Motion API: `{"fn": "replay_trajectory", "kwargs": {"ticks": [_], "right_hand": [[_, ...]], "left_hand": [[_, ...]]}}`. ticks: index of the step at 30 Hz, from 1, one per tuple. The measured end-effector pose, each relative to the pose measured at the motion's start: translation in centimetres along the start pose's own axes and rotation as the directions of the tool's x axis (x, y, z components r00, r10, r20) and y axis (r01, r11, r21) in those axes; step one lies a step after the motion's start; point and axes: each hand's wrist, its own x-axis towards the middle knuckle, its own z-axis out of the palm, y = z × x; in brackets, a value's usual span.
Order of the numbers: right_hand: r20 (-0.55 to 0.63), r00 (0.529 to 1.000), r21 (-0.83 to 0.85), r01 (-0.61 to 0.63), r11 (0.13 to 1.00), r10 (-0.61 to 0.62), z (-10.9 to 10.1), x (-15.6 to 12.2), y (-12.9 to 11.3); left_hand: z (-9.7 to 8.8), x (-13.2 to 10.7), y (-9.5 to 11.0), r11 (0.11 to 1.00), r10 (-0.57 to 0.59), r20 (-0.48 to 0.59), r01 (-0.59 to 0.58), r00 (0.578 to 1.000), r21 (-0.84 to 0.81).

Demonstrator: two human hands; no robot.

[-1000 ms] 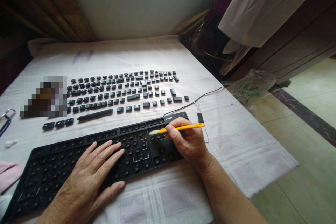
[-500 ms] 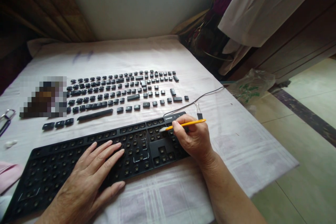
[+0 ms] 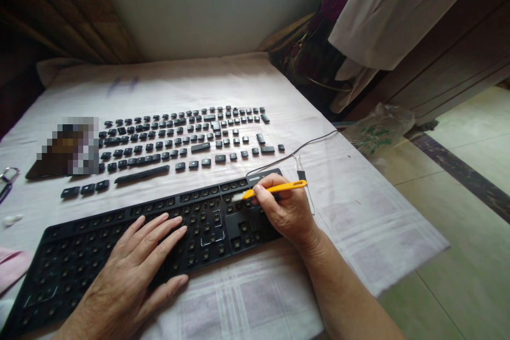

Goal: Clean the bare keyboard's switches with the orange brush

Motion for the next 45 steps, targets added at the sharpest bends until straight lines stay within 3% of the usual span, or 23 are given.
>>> {"fn": "replay_trajectory", "kwargs": {"ticks": [6,12,20,26,31,38,41,45], "right_hand": [[-0.156,0.988,-0.043,-0.001,0.999,-0.006,-0.5,-0.2,-0.2],[-0.052,0.983,-0.156,0.163,0.974,-0.173,-0.5,0.1,0.9],[0.020,0.998,-0.052,0.053,0.997,-0.052,0.0,-0.1,0.5],[-0.101,0.994,-0.083,0.027,0.996,-0.035,-0.5,0.1,-0.1],[-0.028,0.993,-0.163,0.109,0.981,-0.115,-0.5,0.2,0.5],[0.042,0.998,-0.058,0.039,0.998,-0.037,-0.1,0.1,0.1],[0.002,1.000,-0.013,0.006,1.000,-0.006,-0.3,0.2,-0.4],[-0.064,0.998,-0.093,-0.007,0.996,0.001,-0.8,0.2,-0.2]], "left_hand": [[0.1,0.0,0.1,1.000,0.011,-0.002,-0.011,1.000,0.008],[0.0,0.0,0.1,1.000,0.006,-0.011,-0.006,1.000,0.011],[0.0,-0.1,0.1,1.000,-0.002,0.002,0.002,1.000,-0.003],[0.1,-0.1,0.0,1.000,-0.007,0.001,0.007,1.000,-0.006],[0.0,-0.1,0.0,1.000,-0.004,0.001,0.004,1.000,-0.015],[0.0,-0.1,0.0,0.999,-0.024,-0.004,0.023,1.000,-0.043],[0.1,-0.1,0.0,0.999,-0.017,-0.004,0.017,1.000,-0.035],[0.1,0.0,0.1,1.000,0.017,-0.010,-0.017,1.000,-0.001]]}}
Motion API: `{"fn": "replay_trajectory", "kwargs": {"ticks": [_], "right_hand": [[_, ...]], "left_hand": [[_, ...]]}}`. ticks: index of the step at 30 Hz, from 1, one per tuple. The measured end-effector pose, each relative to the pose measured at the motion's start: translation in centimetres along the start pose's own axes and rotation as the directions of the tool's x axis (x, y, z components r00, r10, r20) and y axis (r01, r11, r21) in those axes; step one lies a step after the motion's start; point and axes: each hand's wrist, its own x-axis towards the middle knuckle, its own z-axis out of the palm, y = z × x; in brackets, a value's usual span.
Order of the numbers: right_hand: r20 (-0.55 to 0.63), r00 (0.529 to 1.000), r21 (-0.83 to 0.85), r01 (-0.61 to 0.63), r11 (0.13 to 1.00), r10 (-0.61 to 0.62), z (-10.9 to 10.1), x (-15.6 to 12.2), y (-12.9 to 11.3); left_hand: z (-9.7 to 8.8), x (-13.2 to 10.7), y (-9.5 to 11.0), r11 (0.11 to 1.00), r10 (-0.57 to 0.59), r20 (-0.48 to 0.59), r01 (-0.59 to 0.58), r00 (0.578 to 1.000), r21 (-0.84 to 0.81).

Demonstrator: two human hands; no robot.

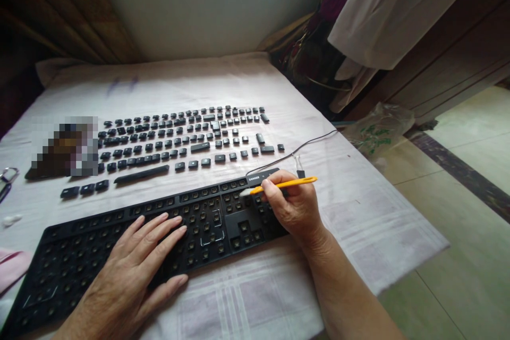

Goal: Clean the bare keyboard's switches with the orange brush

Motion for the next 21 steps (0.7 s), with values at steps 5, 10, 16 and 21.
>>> {"fn": "replay_trajectory", "kwargs": {"ticks": [5,10,16,21], "right_hand": [[0.049,0.995,-0.044,0.086,0.995,-0.084,0.3,-0.1,1.3],[0.100,0.995,0.056,0.012,0.998,-0.018,0.6,-0.2,0.7],[-0.114,0.983,0.195,-0.117,0.974,0.141,-0.4,0.6,0.4],[-0.048,0.992,0.140,-0.111,0.984,0.119,-1.9,1.1,1.5]], "left_hand": [[0.0,-0.1,0.0,1.000,-0.017,0.007,0.017,1.000,-0.006],[0.0,-0.2,-0.1,0.999,-0.030,0.016,0.030,0.999,-0.025],[0.0,-0.2,-0.1,1.000,-0.017,0.005,0.017,1.000,-0.005],[0.0,0.0,-0.1,1.000,-0.008,0.002,0.008,1.000,0.011]]}}
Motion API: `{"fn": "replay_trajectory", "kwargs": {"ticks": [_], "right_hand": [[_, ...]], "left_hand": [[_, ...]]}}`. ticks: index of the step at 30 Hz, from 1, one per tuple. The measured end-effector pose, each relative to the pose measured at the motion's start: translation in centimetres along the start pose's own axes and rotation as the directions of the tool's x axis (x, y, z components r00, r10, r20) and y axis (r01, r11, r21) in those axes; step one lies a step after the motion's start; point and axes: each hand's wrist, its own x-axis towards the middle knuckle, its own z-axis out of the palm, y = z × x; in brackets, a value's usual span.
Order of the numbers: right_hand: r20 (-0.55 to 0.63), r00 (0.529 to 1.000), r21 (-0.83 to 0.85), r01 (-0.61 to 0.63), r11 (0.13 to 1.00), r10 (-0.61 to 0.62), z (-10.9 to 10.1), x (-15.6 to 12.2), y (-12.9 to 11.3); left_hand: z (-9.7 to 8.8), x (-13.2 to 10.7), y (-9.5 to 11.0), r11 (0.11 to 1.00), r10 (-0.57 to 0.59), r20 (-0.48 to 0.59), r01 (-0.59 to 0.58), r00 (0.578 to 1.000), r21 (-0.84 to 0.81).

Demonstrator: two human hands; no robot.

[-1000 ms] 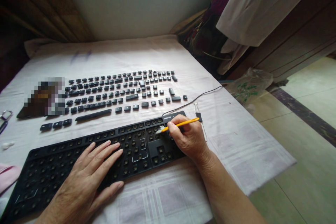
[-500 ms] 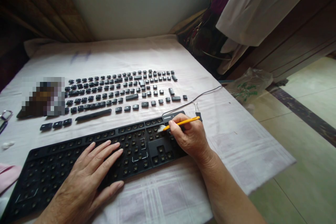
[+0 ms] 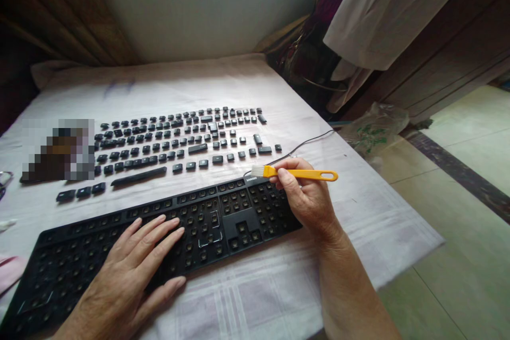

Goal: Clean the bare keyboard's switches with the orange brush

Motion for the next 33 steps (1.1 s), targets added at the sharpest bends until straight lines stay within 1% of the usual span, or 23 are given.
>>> {"fn": "replay_trajectory", "kwargs": {"ticks": [4,7,10,14,17,19,22,26,29,33], "right_hand": [[0.110,0.994,-0.040,-0.005,0.999,0.009,-1.2,0.4,-0.3],[0.181,0.983,-0.068,0.005,0.998,0.007,-1.7,0.5,-0.5],[0.238,0.971,-0.101,0.018,0.995,0.007,-1.8,0.4,-0.4],[0.269,0.963,-0.153,0.049,0.987,-0.006,-1.7,0.3,0.0],[0.306,0.952,-0.146,0.067,0.987,-0.019,-1.4,0.3,0.0],[0.304,0.952,-0.095,0.075,0.993,-0.043,-1.2,0.3,-0.2],[0.254,0.963,-0.009,0.098,0.995,-0.093,-1.2,0.4,-0.4],[0.203,0.977,-0.009,0.066,0.998,-0.063,-1.8,0.4,-0.5],[0.234,0.972,-0.050,0.041,0.998,-0.028,-2.1,0.4,-0.3],[0.304,0.953,-0.081,0.036,0.996,-0.010,-1.6,0.3,-0.2]], "left_hand": [[0.0,0.0,-0.1,1.000,0.012,0.003,-0.012,1.000,0.012],[0.1,-0.1,-0.2,1.000,0.003,0.013,-0.003,1.000,0.009],[0.1,-0.1,-0.2,1.000,-0.012,0.012,0.012,1.000,0.003],[0.1,-0.1,-0.1,1.000,0.006,0.006,-0.006,1.000,0.006],[0.2,-0.1,-0.2,1.000,0.005,0.005,-0.005,1.000,0.005],[0.2,-0.2,-0.2,1.000,0.007,0.005,-0.007,1.000,0.003],[0.1,-0.2,-0.2,1.000,0.007,0.003,-0.007,1.000,0.000],[0.0,-0.2,-0.2,1.000,0.005,-0.009,-0.005,1.000,-0.001],[0.0,-0.1,-0.1,1.000,0.002,-0.006,-0.002,1.000,-0.001],[0.1,0.0,-0.1,1.000,-0.006,-0.010,0.006,1.000,-0.013]]}}
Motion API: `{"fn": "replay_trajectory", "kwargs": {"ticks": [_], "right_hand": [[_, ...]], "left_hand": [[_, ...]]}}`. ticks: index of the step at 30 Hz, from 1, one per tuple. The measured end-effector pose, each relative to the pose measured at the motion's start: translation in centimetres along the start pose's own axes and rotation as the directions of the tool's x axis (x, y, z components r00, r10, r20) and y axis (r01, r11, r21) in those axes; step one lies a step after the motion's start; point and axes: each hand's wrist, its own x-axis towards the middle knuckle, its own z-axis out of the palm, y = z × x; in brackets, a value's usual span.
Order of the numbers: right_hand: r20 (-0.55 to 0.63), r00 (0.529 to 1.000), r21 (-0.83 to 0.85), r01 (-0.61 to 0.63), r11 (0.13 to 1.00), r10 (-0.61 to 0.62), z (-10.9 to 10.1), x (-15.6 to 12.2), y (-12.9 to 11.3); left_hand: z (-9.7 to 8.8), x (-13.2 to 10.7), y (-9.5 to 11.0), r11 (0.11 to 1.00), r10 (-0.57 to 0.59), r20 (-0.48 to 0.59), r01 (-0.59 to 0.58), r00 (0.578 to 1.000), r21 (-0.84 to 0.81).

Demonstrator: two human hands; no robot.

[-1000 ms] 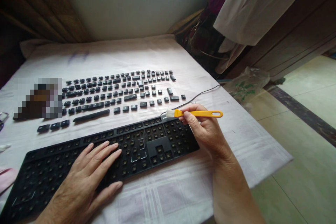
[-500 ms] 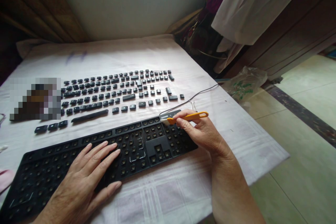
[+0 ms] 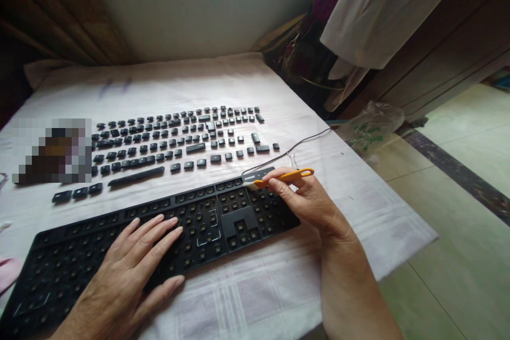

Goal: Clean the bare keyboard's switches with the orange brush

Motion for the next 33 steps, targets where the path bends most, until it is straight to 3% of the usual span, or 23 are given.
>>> {"fn": "replay_trajectory", "kwargs": {"ticks": [4,9,17,22,28,33], "right_hand": [[0.005,1.000,0.049,0.016,0.999,-0.016,0.6,0.1,-0.1],[-0.103,0.994,0.087,0.042,0.995,-0.033,0.3,0.0,0.0],[-0.003,1.000,0.005,-0.017,1.000,0.017,-0.1,0.0,0.2],[0.001,1.000,0.041,-0.006,0.999,0.006,0.5,0.1,-0.1],[-0.118,0.993,0.067,0.007,0.998,0.001,-0.1,-0.1,-0.4],[-0.040,0.999,0.039,-0.029,0.999,0.030,-0.3,-0.1,0.0]], "left_hand": [[0.0,0.0,0.0,1.000,-0.014,0.005,0.015,1.000,-0.017],[0.0,-0.1,0.0,1.000,-0.013,0.004,0.013,1.000,-0.018],[0.0,-0.1,0.0,1.000,-0.006,0.013,0.006,1.000,-0.017],[0.1,-0.2,-0.1,1.000,-0.013,0.013,0.013,1.000,-0.019],[0.0,-0.1,-0.1,1.000,0.005,0.018,-0.005,1.000,0.006],[0.0,0.0,-0.2,1.000,0.010,0.011,-0.010,1.000,0.003]]}}
